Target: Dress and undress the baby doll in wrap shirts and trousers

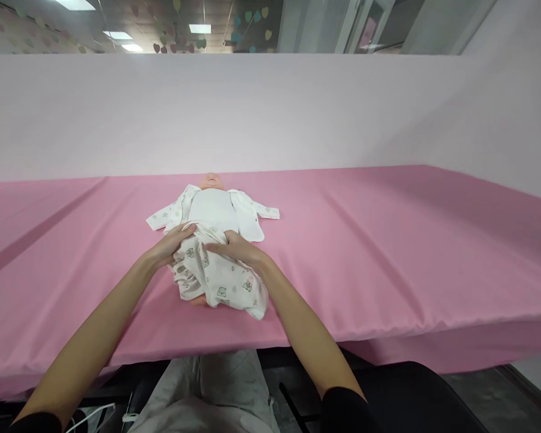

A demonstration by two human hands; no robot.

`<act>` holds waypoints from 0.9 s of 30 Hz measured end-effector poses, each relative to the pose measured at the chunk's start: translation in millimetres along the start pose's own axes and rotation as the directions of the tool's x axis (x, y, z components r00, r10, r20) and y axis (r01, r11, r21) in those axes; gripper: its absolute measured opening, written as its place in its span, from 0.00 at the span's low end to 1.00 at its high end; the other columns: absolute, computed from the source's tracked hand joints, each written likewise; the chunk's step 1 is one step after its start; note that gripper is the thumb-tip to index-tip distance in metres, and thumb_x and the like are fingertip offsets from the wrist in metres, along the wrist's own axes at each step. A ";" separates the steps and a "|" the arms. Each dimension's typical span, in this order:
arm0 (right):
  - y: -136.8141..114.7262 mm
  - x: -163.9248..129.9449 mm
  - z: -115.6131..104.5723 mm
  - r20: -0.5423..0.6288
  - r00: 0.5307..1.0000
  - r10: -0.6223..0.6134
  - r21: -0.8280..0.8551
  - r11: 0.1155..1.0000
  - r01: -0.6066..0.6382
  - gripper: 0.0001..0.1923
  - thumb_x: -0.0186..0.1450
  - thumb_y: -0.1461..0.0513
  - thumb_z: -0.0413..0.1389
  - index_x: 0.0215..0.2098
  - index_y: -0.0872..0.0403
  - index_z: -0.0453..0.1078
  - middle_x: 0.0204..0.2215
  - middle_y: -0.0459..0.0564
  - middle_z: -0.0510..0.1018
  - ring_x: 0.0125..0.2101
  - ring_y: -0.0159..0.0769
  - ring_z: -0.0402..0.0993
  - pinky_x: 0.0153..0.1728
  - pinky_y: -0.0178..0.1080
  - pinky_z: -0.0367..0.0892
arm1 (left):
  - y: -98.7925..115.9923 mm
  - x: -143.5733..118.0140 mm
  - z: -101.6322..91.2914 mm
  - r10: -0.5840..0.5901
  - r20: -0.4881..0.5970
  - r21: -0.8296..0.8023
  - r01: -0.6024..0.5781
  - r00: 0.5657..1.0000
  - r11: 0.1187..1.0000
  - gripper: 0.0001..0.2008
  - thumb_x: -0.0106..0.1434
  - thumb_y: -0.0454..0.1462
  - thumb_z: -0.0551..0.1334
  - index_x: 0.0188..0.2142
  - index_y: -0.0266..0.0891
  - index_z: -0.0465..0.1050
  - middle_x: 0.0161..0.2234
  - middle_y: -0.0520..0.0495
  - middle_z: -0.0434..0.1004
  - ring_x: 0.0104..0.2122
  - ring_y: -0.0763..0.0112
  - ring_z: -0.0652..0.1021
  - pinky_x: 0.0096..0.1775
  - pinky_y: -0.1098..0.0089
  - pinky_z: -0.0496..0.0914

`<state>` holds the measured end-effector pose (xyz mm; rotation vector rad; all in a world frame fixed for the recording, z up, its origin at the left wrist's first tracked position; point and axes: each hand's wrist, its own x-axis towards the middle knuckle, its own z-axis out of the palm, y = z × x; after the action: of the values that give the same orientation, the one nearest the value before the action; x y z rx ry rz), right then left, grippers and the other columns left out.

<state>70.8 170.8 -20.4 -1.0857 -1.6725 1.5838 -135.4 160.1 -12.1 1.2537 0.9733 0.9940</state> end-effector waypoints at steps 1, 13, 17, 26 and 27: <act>0.5 0.0 1.5 -0.034 0.999 0.020 0.102 0.995 -0.017 0.24 0.49 0.54 0.69 0.38 0.54 0.67 0.34 0.50 0.76 0.33 0.39 0.74 0.30 0.38 0.71 | 1.0 -1.7 2.2 -0.021 0.020 0.022 0.021 1.000 1.000 0.24 0.57 0.52 0.63 0.45 0.37 0.70 0.37 0.43 0.79 0.33 0.68 0.79 0.34 0.70 0.73; 1.3 9.4 7.0 -0.057 0.994 -0.091 0.295 0.950 0.104 0.17 0.54 0.54 0.65 0.36 0.55 0.71 0.32 0.49 0.78 0.33 0.36 0.75 0.30 0.34 0.71 | 12.1 -13.6 4.3 -0.146 0.044 0.129 0.139 0.988 0.982 0.21 0.50 0.46 0.69 0.39 0.36 0.72 0.34 0.44 0.79 0.32 0.64 0.79 0.31 0.69 0.72; 2.1 3.1 1.8 -0.045 0.997 0.065 0.226 0.973 -0.053 0.25 0.49 0.57 0.69 0.41 0.55 0.68 0.39 0.52 0.78 0.37 0.40 0.76 0.34 0.37 0.73 | 8.5 -8.5 12.1 -0.053 0.075 -0.053 0.057 0.996 0.997 0.20 0.56 0.50 0.65 0.38 0.35 0.72 0.32 0.44 0.78 0.31 0.67 0.78 0.33 0.68 0.72; 1.8 9.8 8.6 0.107 0.986 -0.129 0.572 0.819 0.045 0.18 0.57 0.56 0.59 0.42 0.58 0.72 0.36 0.55 0.80 0.40 0.46 0.76 0.40 0.44 0.71 | 2.6 -10.5 12.9 -0.096 0.100 0.026 0.094 0.990 0.995 0.20 0.56 0.53 0.64 0.36 0.40 0.67 0.17 0.57 0.65 0.11 0.84 0.56 0.15 0.76 0.47; 2.0 10.3 8.8 0.107 0.985 -0.137 0.570 0.820 0.052 0.18 0.56 0.57 0.60 0.42 0.58 0.72 0.36 0.55 0.80 0.40 0.46 0.76 0.41 0.43 0.71 | 3.8 -10.9 11.5 -0.105 0.096 0.030 0.102 0.990 0.994 0.20 0.55 0.53 0.65 0.35 0.40 0.66 0.18 0.56 0.65 0.11 0.85 0.56 0.16 0.76 0.47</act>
<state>58.5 175.1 -24.6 -0.5782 -1.1788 1.9526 -127.6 146.6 -7.1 1.2478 0.9672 0.8346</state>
